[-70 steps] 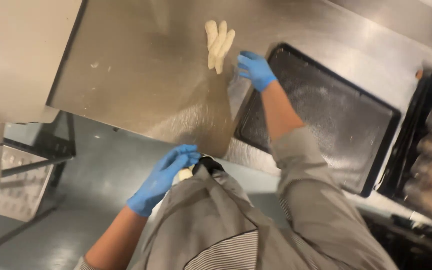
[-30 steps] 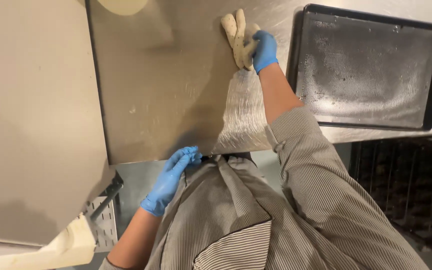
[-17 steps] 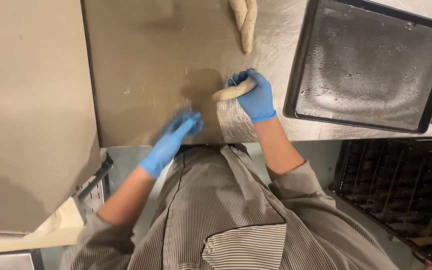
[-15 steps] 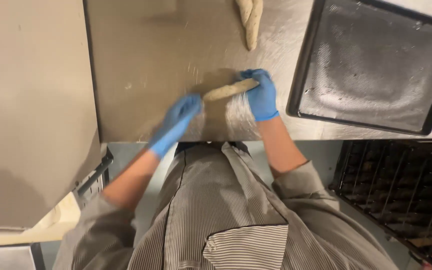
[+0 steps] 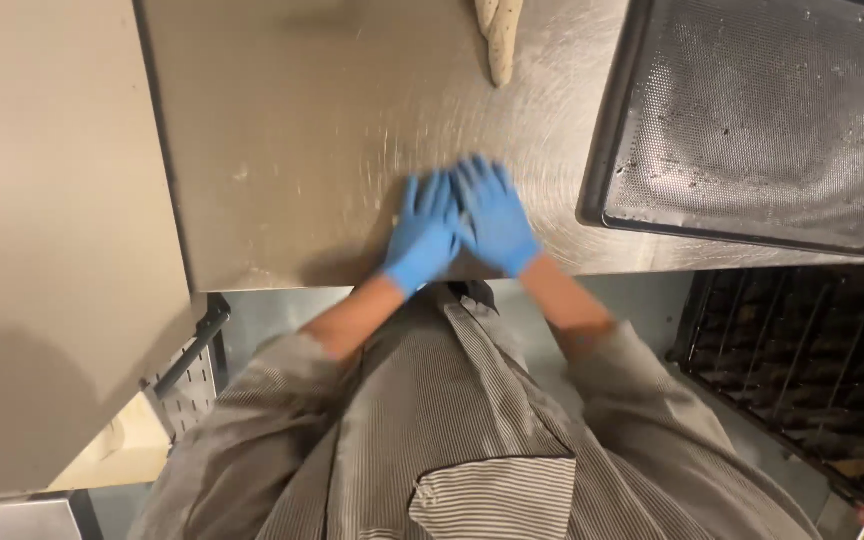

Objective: Shaping pieces of dough into crescent shapes and arranging them on baking trays.

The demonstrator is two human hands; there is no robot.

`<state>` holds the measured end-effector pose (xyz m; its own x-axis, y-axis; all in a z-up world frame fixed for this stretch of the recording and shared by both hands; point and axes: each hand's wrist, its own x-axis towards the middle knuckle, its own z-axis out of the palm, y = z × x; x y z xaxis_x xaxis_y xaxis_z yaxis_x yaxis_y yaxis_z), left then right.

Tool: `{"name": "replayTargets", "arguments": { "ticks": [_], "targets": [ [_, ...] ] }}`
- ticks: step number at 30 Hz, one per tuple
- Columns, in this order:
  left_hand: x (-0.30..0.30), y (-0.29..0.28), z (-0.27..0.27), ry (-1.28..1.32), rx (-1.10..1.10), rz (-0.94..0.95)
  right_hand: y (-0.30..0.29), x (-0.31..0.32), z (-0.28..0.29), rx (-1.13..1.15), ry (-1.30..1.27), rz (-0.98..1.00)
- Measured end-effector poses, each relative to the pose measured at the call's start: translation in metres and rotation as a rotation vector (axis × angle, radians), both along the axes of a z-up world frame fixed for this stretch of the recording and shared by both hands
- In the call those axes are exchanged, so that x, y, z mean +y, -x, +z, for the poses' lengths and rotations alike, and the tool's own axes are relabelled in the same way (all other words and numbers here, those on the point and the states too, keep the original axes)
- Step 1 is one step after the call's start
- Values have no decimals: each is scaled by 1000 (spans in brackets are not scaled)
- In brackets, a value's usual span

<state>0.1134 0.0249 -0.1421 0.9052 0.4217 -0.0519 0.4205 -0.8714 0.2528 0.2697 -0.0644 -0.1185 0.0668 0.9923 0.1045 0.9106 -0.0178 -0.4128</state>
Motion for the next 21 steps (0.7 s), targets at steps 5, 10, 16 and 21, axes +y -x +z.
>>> {"name": "replayTargets", "arguments": {
  "ticks": [5,10,16,21],
  "targets": [
    [-41,63,-21,174,-266,-309,49,-101,-29,-200,119,-23],
    [41,-40,3,-45,-116,248,1,24,-22,-156,184,-610],
    [98,-66,-10,-139,-172,-35,-54,77,-7,-264,135,-361],
    [10,51,6,111,-43,-151,20,-65,-15,-172,175,-176]
  ]
}}
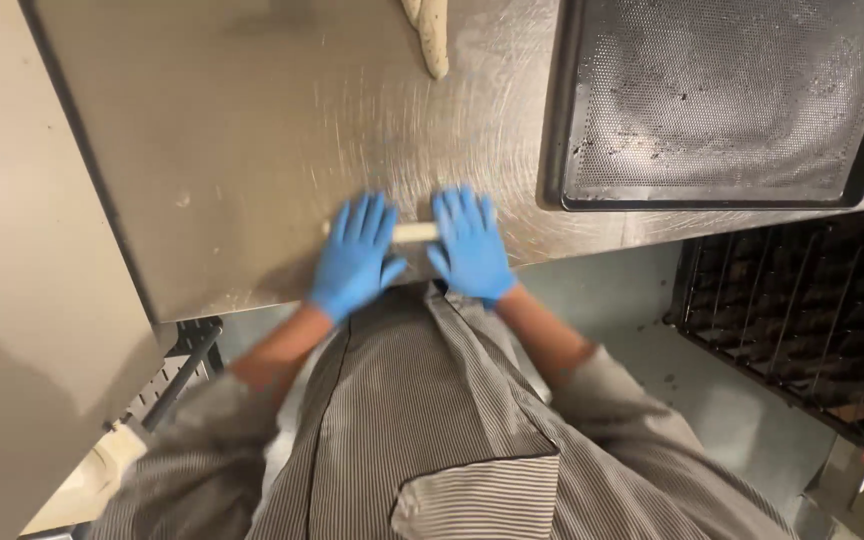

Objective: Shaping pieces of dough into crescent shapes and arranging them on baking trays.

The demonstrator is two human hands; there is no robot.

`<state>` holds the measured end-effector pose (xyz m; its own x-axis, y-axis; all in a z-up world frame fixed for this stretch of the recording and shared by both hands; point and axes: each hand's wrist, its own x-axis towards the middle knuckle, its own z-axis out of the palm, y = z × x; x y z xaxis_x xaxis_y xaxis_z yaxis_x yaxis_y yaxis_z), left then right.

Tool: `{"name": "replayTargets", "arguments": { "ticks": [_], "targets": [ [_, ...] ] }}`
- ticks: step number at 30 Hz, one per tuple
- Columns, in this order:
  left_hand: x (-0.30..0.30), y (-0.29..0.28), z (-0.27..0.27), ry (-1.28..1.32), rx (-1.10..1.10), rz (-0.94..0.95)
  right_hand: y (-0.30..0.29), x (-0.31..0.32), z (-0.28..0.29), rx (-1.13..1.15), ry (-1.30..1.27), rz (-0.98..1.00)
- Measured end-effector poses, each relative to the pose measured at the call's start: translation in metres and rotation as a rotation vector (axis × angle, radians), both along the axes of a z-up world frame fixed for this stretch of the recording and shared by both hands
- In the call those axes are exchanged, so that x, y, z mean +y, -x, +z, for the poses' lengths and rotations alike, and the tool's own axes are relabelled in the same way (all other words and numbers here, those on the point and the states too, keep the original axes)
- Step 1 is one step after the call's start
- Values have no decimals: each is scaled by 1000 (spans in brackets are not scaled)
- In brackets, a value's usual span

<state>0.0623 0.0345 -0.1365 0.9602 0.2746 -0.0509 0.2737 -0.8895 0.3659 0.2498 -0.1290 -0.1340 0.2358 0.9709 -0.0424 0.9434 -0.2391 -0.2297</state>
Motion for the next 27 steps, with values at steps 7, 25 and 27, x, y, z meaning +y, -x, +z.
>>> {"name": "replayTargets", "arguments": {
  "ticks": [7,25,27],
  "targets": [
    [24,-42,16,-29,17,278,-17,37,8,-44,4,-231],
    [9,21,9,-107,68,320,-22,-28,-8,19,102,-92],
    [56,-24,4,-143,41,462,-64,34,5,-39,79,-221]
  ]
}}
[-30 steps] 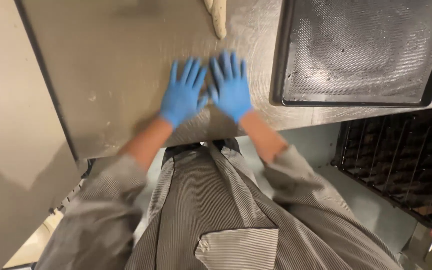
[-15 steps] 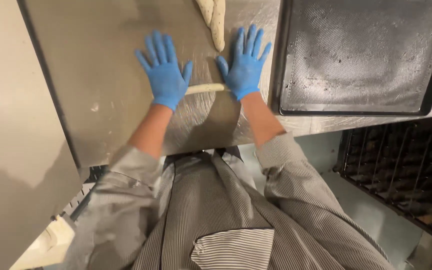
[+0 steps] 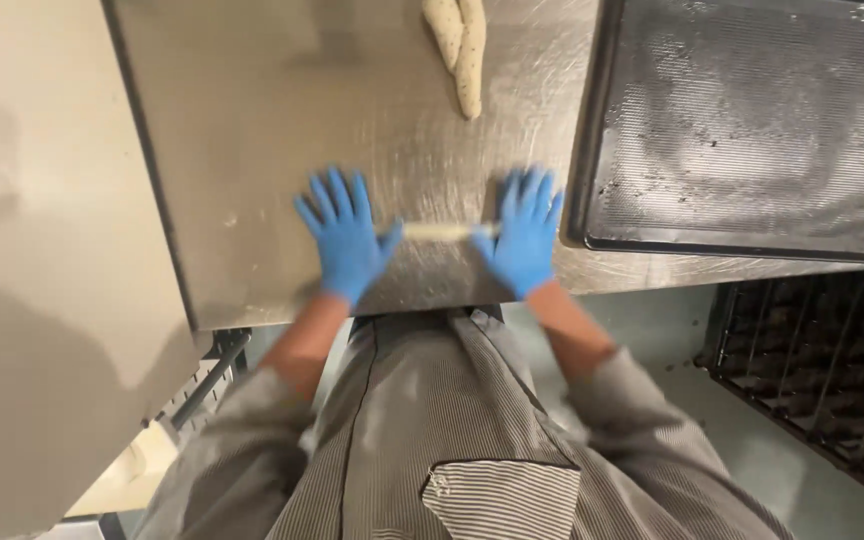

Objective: Shaping pieces of dough into crescent shapes and arranging them on baking trays.

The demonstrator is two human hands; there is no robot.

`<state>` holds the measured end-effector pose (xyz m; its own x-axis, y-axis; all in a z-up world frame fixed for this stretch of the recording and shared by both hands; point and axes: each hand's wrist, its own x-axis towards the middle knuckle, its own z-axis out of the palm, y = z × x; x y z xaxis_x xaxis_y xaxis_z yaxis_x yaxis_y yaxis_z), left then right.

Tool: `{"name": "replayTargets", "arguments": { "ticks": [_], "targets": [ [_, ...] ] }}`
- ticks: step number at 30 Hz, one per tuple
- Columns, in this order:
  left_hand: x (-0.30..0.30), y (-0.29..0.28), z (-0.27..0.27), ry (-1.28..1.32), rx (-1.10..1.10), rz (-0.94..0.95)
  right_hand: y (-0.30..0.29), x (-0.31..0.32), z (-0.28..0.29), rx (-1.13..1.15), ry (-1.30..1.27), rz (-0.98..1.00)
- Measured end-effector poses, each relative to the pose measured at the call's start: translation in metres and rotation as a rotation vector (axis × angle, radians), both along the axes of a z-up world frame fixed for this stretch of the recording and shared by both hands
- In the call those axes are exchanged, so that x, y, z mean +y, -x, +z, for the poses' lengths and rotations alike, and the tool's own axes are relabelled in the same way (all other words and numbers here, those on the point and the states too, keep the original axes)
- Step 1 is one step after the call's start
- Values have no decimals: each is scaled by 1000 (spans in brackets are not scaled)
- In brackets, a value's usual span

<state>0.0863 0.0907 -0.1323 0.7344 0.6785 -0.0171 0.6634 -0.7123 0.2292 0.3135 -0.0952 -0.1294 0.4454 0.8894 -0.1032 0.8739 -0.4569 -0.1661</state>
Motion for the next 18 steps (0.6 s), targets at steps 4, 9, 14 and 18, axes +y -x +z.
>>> {"name": "replayTargets", "arguments": {
  "ticks": [4,9,14,18],
  "targets": [
    [75,-53,-1,-58,-45,206,-67,73,5,-32,-101,-110],
    [19,26,5,56,-98,-67,-20,-5,5,129,-90,100],
    [-60,93,-5,102,68,-94,34,-99,-18,119,-124,174],
    [2,42,-2,28,2,26,-5,-29,-9,-6,-166,27]
  ]
}}
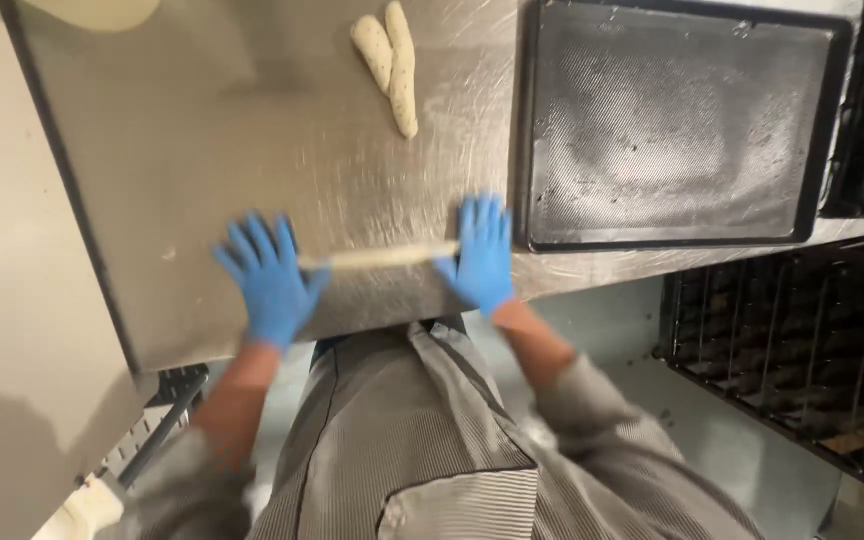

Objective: Shaping pieces of dough into crescent shapes and arranging them on baking trays.

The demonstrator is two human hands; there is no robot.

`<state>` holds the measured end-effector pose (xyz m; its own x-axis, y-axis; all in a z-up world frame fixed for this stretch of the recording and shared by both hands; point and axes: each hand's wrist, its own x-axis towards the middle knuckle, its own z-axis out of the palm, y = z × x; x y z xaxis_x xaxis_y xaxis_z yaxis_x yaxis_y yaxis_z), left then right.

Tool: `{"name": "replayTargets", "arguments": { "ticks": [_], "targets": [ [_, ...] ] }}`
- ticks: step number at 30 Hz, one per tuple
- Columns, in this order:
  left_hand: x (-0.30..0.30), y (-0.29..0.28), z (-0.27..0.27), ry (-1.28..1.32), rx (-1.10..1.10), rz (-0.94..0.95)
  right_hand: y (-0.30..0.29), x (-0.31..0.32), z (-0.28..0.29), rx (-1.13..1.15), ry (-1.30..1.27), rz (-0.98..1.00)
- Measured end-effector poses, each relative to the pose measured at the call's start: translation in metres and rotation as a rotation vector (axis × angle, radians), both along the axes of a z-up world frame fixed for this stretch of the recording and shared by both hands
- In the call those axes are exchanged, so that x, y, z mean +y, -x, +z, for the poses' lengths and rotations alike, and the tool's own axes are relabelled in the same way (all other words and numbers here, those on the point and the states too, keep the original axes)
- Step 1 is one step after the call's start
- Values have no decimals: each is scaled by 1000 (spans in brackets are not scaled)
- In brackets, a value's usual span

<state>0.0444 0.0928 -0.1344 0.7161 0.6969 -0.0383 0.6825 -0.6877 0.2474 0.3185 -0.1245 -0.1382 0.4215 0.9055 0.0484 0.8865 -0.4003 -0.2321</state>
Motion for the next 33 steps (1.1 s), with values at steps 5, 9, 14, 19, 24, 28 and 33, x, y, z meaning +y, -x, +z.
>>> {"name": "replayTargets", "arguments": {
  "ticks": [5,9,14,19,24,28,33],
  "targets": [
    [81,-62,16,30,-85,306,-68,84,24,-17,-86,-142],
    [57,-18,2,10,-77,-16,-43,35,15,28,-26,44],
    [-37,74,-12,-9,-5,-149,36,-81,-9,64,-48,153],
    [-48,88,-17,26,40,-167,33,-76,-24,51,56,126],
    [48,4,-8,-44,-26,-124,-26,42,20,-26,64,33],
    [108,-44,-2,-135,-103,-98,-61,91,13,-7,-58,-77],
    [77,-65,49,3,-38,-372,-32,101,16,67,-90,84]
  ]
}}
